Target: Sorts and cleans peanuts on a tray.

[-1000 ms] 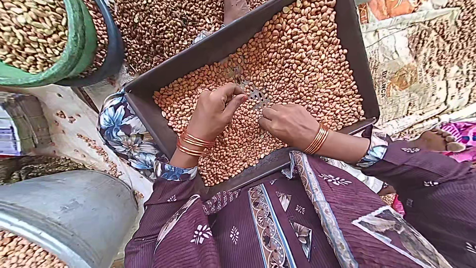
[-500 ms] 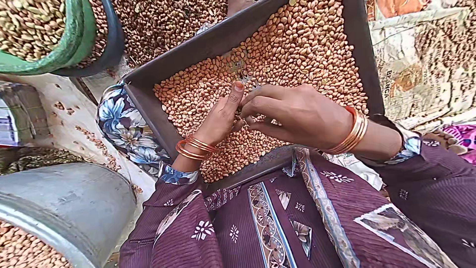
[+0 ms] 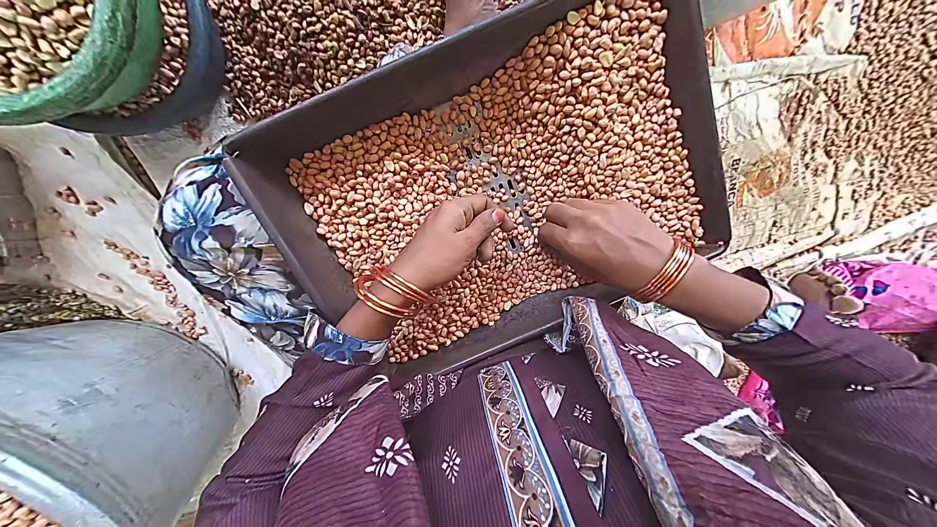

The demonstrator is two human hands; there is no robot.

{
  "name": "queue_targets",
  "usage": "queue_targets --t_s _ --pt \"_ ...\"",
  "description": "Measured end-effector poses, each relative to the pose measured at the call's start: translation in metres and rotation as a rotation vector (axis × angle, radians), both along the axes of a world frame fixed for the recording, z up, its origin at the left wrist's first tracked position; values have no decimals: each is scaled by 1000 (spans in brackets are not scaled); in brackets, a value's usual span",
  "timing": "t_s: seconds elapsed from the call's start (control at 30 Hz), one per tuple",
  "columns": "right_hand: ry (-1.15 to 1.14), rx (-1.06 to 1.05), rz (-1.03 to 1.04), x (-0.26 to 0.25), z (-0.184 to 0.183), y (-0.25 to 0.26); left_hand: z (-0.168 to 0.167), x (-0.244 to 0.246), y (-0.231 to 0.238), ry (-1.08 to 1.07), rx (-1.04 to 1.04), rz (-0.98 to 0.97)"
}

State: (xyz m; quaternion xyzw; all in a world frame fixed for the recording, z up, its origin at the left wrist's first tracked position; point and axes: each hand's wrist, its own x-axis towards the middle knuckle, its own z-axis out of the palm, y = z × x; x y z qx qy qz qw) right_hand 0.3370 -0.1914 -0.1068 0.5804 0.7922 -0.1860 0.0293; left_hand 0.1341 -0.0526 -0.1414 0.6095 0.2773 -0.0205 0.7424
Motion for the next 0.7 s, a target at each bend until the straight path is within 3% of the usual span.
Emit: queue_targets --t_s 0.3,0.4,0.53,0.63,0.7 --pt "-127 -55 34 -13 4 -1 0 -1 0 74 88 40" --pt "1 20 4 -16 8 5 7 -1 -1 119 105 13" --pt "284 166 -93 -13 42 30 6 0 -3 87 -8 33" --pt "7 113 -319 5 57 47 3 -1 1 -28 -27 136" --pt "-262 -205 -527 0 48 57 7 1 5 -112 -39 279"
